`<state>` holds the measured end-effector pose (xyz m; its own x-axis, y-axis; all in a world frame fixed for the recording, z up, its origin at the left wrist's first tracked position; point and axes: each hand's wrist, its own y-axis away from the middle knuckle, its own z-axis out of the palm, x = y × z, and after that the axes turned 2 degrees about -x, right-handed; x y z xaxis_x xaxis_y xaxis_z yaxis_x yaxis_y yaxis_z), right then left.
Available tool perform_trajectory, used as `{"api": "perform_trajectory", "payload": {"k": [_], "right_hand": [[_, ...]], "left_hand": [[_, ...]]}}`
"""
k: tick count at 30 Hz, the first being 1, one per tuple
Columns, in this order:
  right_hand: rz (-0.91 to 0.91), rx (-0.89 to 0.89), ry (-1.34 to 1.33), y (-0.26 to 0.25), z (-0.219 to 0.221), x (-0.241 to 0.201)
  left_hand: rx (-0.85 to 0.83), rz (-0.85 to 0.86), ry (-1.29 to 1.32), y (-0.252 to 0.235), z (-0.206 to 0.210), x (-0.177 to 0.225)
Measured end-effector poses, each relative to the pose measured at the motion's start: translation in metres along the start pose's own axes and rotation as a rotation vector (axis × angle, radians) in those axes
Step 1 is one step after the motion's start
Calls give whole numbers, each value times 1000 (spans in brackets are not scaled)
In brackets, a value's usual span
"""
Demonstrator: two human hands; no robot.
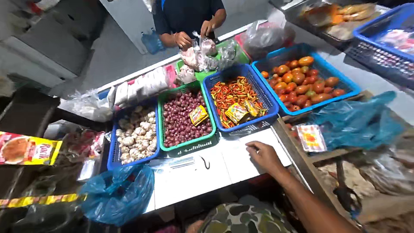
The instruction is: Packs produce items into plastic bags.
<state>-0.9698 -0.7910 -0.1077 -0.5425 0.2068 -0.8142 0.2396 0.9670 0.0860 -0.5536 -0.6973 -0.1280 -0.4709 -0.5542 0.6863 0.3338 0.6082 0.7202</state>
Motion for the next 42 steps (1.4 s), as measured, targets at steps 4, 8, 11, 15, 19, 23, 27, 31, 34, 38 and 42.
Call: {"api": "perform_trajectory", "payload": {"k": [4,8,11,15,19,23,27,31,34,38,42], "right_hand": [[-56,342,140,-63,-37,-6],[-172,352,211,-119,-46,-24],[-342,203,323,-156,-27,-42],[-305,-210,583,-190,-10,-53],[-200,-395,678,-210,-15,-55],[-141,-441,625,-214,-16,-47],[-125,-421,619,-214,-14,-44],[-103,-442,584,-212,-17,-47],[-107,-432,594,-210,-15,-45],[-88,-321,634,-196,1,-45],[-210,-34,552,-172,35,-45]], "left_hand": [[155,33,21,-6,4,34],[374,209,-303,-27,-4,53],[511,403,-490,-44,-15,66],[600,598,-629,-59,-29,117],[635,745,-667,-90,-56,177],[627,702,-812,-140,-75,238],[608,653,-862,-203,-82,288],[476,498,-986,-247,-83,316],[481,472,-1027,-262,-84,325],[597,389,-1042,-255,-77,325],[630,441,-961,-229,-80,293]]}}
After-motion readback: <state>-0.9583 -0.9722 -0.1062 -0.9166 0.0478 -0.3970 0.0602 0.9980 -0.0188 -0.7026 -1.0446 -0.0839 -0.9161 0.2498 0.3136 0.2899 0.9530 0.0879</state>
